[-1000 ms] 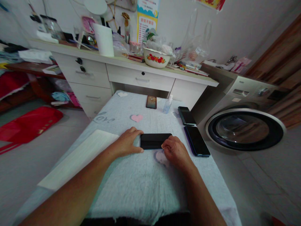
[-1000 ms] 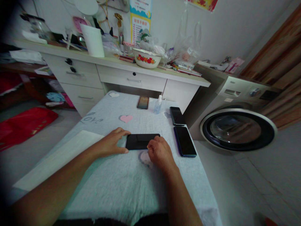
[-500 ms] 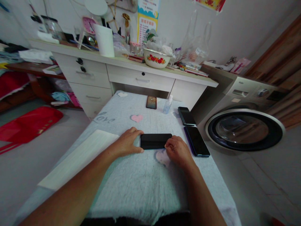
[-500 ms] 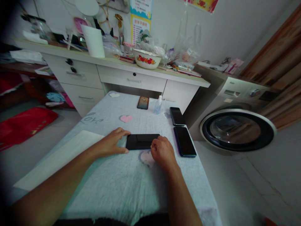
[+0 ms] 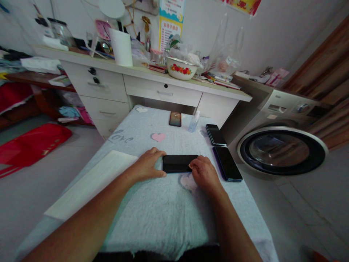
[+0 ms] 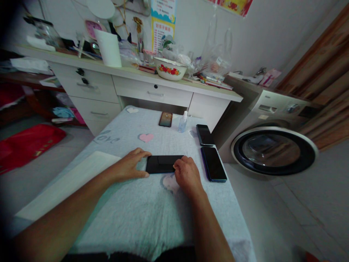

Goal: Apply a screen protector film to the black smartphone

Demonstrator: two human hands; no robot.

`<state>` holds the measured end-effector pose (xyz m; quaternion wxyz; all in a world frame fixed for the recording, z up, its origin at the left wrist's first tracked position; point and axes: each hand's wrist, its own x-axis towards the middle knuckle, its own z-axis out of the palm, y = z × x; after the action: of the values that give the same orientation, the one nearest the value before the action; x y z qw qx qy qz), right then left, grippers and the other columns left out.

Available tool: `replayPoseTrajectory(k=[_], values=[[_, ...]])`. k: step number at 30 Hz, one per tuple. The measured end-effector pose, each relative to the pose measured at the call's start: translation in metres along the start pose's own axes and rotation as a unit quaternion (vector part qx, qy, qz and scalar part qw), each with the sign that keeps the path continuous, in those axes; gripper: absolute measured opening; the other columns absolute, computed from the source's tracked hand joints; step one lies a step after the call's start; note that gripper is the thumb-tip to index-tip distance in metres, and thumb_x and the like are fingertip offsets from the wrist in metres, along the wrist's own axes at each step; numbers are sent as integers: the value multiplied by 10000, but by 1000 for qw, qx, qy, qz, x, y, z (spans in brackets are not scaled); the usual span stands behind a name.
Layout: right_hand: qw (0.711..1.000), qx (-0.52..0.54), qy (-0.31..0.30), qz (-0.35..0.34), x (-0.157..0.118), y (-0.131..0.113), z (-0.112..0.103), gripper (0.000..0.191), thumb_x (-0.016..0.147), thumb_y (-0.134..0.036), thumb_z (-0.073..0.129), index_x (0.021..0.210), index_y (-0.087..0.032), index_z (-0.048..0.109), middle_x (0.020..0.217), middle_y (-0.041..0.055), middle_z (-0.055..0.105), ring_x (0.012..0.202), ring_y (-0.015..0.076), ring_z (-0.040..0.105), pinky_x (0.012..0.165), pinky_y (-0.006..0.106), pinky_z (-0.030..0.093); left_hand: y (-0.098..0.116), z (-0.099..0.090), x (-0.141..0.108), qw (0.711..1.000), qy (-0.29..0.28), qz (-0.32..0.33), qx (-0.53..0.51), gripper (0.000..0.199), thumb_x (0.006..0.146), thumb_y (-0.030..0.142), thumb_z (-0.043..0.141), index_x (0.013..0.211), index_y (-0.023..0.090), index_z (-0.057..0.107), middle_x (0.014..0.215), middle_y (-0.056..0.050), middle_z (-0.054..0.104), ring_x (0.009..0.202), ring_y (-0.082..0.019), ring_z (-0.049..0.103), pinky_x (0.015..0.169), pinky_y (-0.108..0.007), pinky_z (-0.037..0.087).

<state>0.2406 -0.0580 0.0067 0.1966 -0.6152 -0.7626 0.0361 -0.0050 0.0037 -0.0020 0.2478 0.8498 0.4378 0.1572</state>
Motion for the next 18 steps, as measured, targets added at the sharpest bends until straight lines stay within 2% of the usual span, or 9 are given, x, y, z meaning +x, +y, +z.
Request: replayPoseTrajectory(k=[10, 18], values=[[1000, 7, 1, -4, 1, 1, 3, 207, 849, -124, 471, 875, -192, 665, 855, 56, 573, 871, 182, 478, 797, 289, 358, -2, 2, 0, 1000, 5, 6, 5, 677, 585, 437, 708, 1199, 242, 501, 1074, -55, 501, 1003, -252, 505, 875, -351, 403], [1000, 19, -12, 6, 1, -2, 2, 173, 747, -84, 490, 749, -182, 633, 779, 41, 556, 828, 171, 487, 738, 262, 355, -2, 2, 1, 1000, 2, 6, 10, 684, 592, 437, 707, 1208, 232, 493, 1081, -61, 495, 1010, -246, 503, 879, -341, 405]])
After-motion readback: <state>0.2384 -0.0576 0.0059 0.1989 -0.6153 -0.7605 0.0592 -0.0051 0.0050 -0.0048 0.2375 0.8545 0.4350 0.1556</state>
